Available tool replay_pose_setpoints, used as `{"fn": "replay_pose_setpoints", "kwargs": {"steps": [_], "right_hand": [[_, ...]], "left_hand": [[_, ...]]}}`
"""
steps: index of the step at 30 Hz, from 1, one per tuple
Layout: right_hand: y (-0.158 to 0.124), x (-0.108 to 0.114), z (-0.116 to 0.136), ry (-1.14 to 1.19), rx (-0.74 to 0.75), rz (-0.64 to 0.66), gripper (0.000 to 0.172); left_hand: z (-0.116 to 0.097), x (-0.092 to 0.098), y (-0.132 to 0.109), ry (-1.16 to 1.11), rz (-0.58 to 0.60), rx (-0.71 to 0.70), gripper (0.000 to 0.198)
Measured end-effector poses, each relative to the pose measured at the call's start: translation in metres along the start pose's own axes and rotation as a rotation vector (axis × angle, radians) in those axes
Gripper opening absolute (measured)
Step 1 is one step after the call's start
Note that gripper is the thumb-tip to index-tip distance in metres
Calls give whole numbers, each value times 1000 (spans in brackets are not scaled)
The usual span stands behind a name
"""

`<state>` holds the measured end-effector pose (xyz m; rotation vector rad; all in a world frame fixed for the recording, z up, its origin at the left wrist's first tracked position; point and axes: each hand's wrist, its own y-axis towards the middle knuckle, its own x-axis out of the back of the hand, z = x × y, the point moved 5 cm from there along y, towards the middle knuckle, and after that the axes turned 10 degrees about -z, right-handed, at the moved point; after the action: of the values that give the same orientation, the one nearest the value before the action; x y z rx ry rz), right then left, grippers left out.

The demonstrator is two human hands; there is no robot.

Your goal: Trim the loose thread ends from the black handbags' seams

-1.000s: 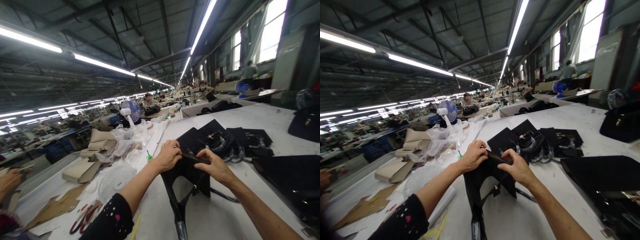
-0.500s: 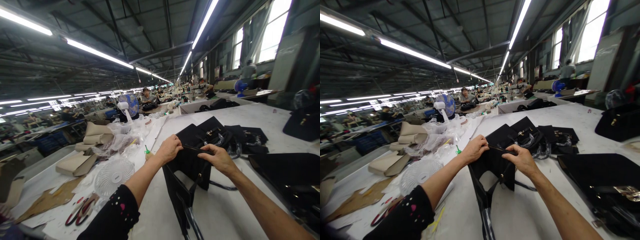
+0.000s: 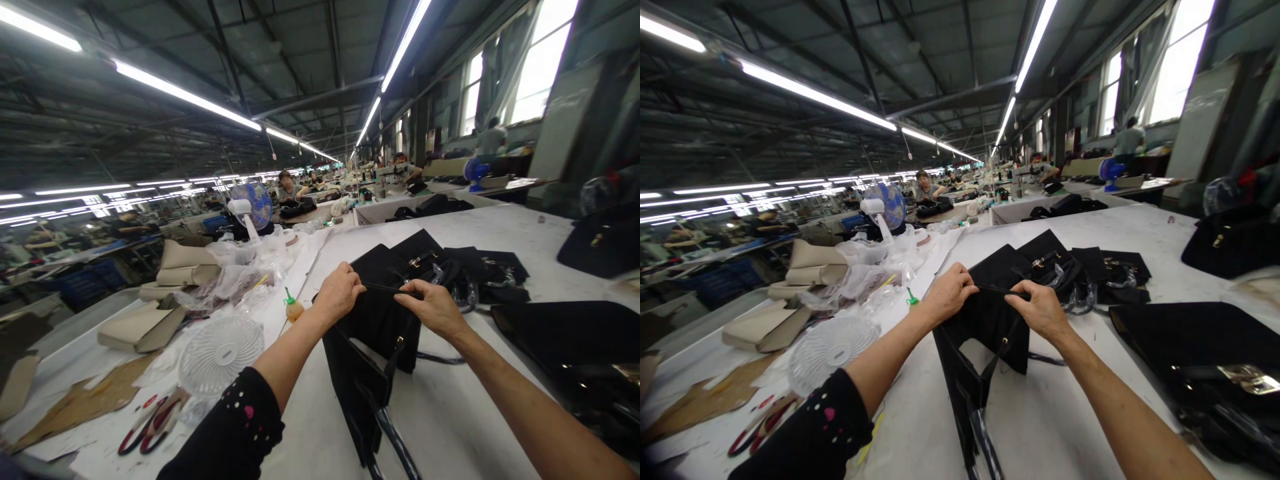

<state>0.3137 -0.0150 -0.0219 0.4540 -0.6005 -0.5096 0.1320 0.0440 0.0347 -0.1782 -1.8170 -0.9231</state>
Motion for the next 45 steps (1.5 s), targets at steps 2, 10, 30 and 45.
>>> {"fn": "replay_pose_setpoints", "kwargs": {"steps": [2,10,30,45], "right_hand": [[1,1,3,-33,23,-24,25],[18,-9,12,-131,42,67,20],[39,-48,50,-556,148,266,25],[39,-47,52,-540,155,272,25]], "left_hand": [[0,0,1,11,-17,4,17],[8,-9,2,89,-69,28,20],[38,9,-6,-50,-146,86,7],[46,8,-4,144,-66,192,16]]}}
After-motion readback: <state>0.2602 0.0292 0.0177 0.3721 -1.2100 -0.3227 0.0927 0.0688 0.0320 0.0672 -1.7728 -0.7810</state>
